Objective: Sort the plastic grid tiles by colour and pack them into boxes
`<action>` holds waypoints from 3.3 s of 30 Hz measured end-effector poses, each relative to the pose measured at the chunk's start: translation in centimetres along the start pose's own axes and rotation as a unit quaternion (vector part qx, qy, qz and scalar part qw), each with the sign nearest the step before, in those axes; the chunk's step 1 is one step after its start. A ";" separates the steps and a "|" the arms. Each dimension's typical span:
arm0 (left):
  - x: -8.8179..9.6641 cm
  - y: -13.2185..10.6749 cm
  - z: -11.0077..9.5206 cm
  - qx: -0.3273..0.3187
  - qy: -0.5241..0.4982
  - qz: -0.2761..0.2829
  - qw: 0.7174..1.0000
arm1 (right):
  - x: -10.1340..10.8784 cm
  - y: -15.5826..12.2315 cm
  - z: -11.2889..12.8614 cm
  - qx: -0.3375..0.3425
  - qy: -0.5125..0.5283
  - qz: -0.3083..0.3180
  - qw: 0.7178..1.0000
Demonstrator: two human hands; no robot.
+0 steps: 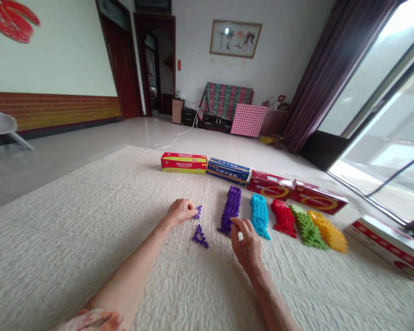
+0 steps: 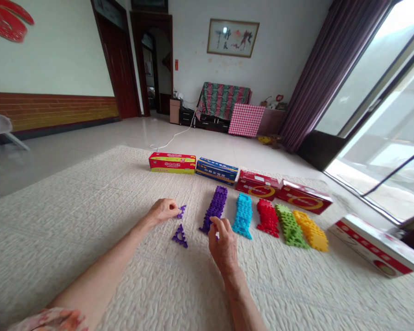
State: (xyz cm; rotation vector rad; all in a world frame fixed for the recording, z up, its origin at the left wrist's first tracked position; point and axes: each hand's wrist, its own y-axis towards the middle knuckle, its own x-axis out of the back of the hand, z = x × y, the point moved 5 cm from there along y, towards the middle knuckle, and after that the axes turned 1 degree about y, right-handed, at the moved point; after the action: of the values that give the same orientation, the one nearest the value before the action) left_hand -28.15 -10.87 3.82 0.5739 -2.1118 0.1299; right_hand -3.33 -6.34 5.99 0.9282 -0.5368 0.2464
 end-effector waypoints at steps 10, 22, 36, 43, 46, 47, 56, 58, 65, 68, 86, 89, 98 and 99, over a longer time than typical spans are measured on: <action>-3.0 -1.5 -4.8 -0.057 -0.282 0.040 0.957 | -2.7 -0.8 -0.5 -0.157 0.227 0.038 0.960; -3.2 -2.7 -7.1 -0.101 -0.266 0.076 0.956 | -1.2 -0.2 -2.1 -0.199 0.259 -0.034 0.945; -3.0 -0.7 -3.0 -0.025 -0.268 0.027 0.963 | -0.4 0.0 0.0 -0.002 0.038 0.144 0.989; -3.0 -0.7 -3.0 -0.030 -0.242 0.030 0.969 | -0.7 -0.2 0.0 0.014 0.000 0.160 0.987; -2.3 -1.0 -3.4 -0.066 -0.167 0.045 0.983 | -0.6 -0.1 0.2 0.014 -0.025 0.144 0.989; -1.9 -1.1 -3.6 -0.081 -0.132 0.060 0.986 | -0.5 -0.1 0.2 0.014 -0.034 0.132 0.991; -0.2 -3.1 -5.3 -0.144 0.065 0.163 0.974 | 0.1 0.0 0.0 0.001 -0.038 0.076 0.996; -0.3 -3.2 -5.5 -0.148 0.067 0.161 0.973 | 0.1 0.0 0.2 0.001 -0.031 0.068 0.997; -0.4 -3.2 -5.3 -0.141 0.034 0.172 0.974 | 0.3 0.1 0.6 0.009 -0.005 0.035 0.999; -0.5 -3.3 -5.3 -0.128 0.027 0.192 0.973 | 0.3 0.1 1.1 0.016 0.017 0.040 0.999; -2.0 -1.9 -3.1 -0.090 -0.020 0.208 0.974 | -4.8 -2.2 5.7 0.070 -0.002 0.276 0.959; -2.3 -1.9 -3.0 -0.097 -0.023 0.225 0.969 | -5.0 -2.4 5.6 0.054 -0.009 0.274 0.960; -1.6 -2.6 -2.8 -0.065 -0.129 0.321 0.936 | -4.6 -2.0 4.2 -0.002 0.037 0.223 0.974; -1.6 -2.7 -2.9 -0.075 -0.131 0.314 0.937 | -4.7 -2.0 4.1 -0.007 0.040 0.215 0.976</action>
State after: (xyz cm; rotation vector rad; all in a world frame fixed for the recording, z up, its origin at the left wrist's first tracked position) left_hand -23.99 -11.78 3.93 -0.2070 -2.4748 0.2575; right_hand -7.76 -10.73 4.08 0.7763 -0.6600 0.6668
